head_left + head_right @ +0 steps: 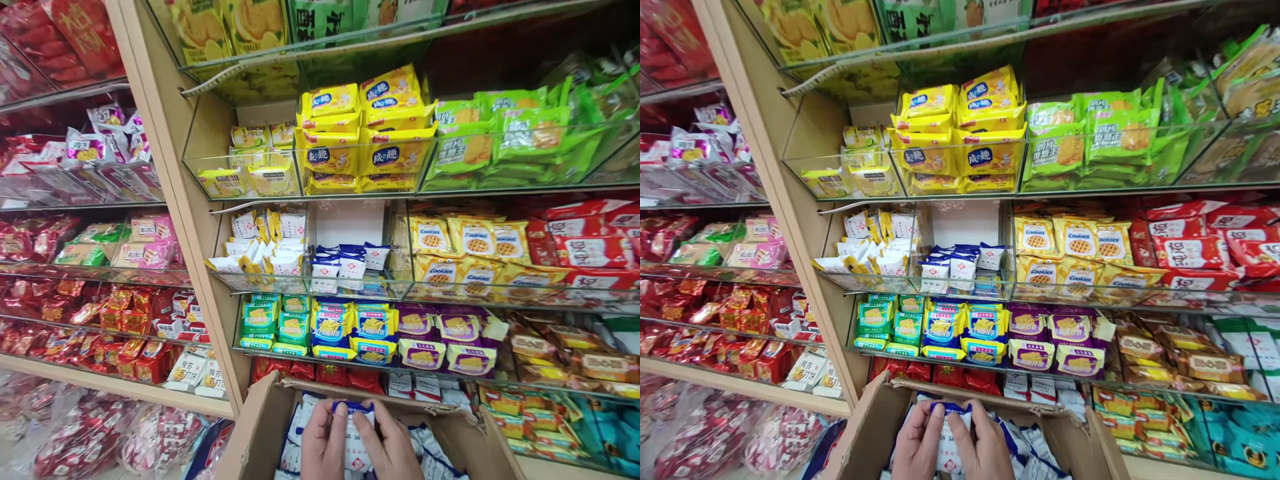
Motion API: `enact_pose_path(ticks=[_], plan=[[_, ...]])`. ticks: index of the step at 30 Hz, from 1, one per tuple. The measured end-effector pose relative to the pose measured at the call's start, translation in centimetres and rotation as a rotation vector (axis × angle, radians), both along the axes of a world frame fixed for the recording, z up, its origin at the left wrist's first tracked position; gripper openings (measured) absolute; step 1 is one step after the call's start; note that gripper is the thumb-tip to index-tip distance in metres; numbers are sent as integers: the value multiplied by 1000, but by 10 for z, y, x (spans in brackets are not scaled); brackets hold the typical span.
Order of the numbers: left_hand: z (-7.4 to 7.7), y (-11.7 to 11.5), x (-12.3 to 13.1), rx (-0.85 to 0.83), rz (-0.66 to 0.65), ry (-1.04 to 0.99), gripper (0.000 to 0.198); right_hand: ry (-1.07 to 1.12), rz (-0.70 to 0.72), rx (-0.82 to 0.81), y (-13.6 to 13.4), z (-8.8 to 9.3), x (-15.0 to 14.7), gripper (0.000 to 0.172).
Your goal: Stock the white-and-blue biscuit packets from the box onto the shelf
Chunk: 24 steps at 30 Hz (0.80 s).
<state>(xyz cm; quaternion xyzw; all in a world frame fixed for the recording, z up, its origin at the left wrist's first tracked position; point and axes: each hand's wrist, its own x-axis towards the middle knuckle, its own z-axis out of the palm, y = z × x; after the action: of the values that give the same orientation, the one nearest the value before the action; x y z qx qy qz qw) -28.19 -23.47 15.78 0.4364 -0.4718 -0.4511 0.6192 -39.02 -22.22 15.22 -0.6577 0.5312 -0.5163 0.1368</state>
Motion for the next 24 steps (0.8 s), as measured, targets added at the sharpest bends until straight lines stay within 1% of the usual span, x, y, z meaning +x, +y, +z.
enact_pose_path(ticks=[1, 2, 3, 5, 8, 10, 13, 14, 17, 19, 20, 22, 23, 24], plan=[[1, 1, 0, 1, 3, -82, 26, -49, -12, 72, 0, -9, 2, 30], [3, 2, 1, 3, 13, -169, 27, -77, -14, 120, 0, -13, 3, 33], [4, 2, 1, 5, 29, -252, 28, -94, -14, 146, -1, -13, 3, 35], [6, 2, 1, 1, 69, -381, 30, -116, -13, 169, -1, -7, 1, 37], [6, 2, 0, -23, 92, -477, 31, -132, -29, 190, 0, 3, -3, 40], [5, 3, -1, -31, 86, -504, 30, -137, -51, 202, 1, 4, -4, 40], [1, 3, -1, -18, 97, -515, 28, -163, -57, 228, 6, 1, -1, 39], [0, 3, -1, -13, 113, -512, 28, -172, -31, 249, 8, -1, 1, 37], [-4, 3, -1, 4, 163, -502, 26, -234, 105, 333, 14, -7, 6, 28], [-8, 3, 1, 23, 168, -494, 27, -277, 157, 387, 15, -10, 6, 30], [-9, 3, 3, 32, 158, -492, 27, -273, 164, 409, 15, -10, 4, 30], [-11, 4, 8, 45, 108, -490, 26, -191, 201, 442, 15, -10, -4, 31], [-11, 4, 11, 44, 54, -485, 24, -120, 243, 447, 14, -9, -9, 30], [-10, 4, 14, 42, -29, -481, 23, -46, 296, 445, 14, -9, -14, 28]])
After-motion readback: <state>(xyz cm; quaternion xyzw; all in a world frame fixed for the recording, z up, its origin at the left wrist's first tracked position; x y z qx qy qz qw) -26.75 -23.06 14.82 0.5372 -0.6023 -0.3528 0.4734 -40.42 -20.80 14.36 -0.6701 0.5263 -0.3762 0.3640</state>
